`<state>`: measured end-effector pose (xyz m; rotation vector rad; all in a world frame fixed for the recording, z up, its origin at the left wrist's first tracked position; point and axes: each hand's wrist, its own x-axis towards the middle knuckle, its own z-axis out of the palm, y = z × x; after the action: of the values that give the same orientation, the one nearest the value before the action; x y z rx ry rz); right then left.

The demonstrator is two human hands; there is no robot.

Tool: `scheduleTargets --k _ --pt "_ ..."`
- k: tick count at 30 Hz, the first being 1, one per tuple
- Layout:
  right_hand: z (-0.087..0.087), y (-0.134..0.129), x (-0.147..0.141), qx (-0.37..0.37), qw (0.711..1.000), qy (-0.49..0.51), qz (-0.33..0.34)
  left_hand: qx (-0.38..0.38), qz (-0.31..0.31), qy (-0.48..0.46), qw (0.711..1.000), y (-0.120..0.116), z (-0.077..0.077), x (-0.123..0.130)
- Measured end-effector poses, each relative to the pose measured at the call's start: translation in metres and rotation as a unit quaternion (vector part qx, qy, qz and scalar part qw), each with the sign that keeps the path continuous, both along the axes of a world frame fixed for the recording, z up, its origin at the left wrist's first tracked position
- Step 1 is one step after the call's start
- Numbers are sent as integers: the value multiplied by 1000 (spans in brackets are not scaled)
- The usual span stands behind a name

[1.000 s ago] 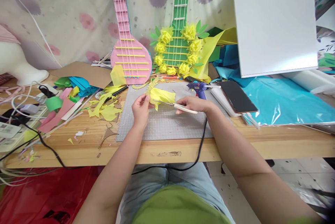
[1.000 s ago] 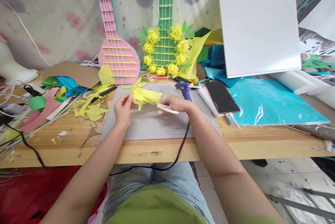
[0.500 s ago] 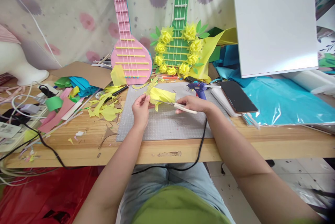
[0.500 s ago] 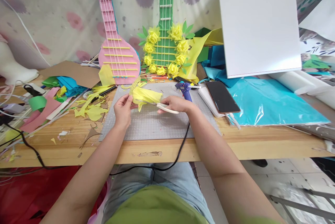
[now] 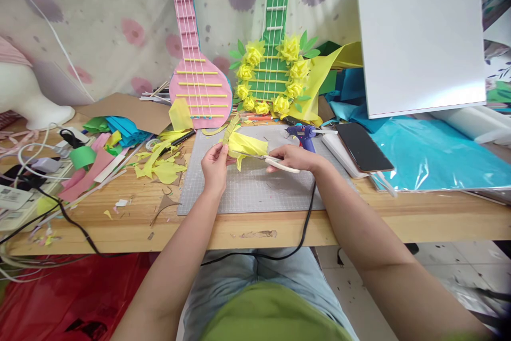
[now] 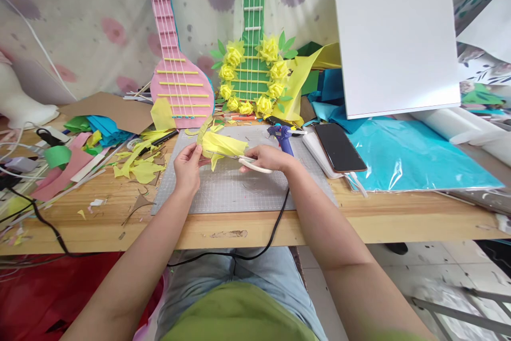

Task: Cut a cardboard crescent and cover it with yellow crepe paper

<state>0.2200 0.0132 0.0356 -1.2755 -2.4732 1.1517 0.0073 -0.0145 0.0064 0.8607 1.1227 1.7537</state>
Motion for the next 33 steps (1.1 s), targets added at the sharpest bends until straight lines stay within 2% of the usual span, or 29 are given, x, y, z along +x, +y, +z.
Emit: scheduleTargets --k 5,13,23,29,33 --pt "2 0 3 -8 999 24 21 4 2 -2 1000 0 0 -1" --pt "4 -1 2 6 1000 -6 24 9 8 34 999 1 -3 0" --pt "4 -3 -2 15 999 -22 -20 3 0 14 1000 -1 -1 3" --pt "-1 0 0 11 1000 -2 20 8 -8 7 1000 -1 -1 2" --pt "-2 1 -1 7 1000 0 24 6 -9 3 1000 -1 -1 3"
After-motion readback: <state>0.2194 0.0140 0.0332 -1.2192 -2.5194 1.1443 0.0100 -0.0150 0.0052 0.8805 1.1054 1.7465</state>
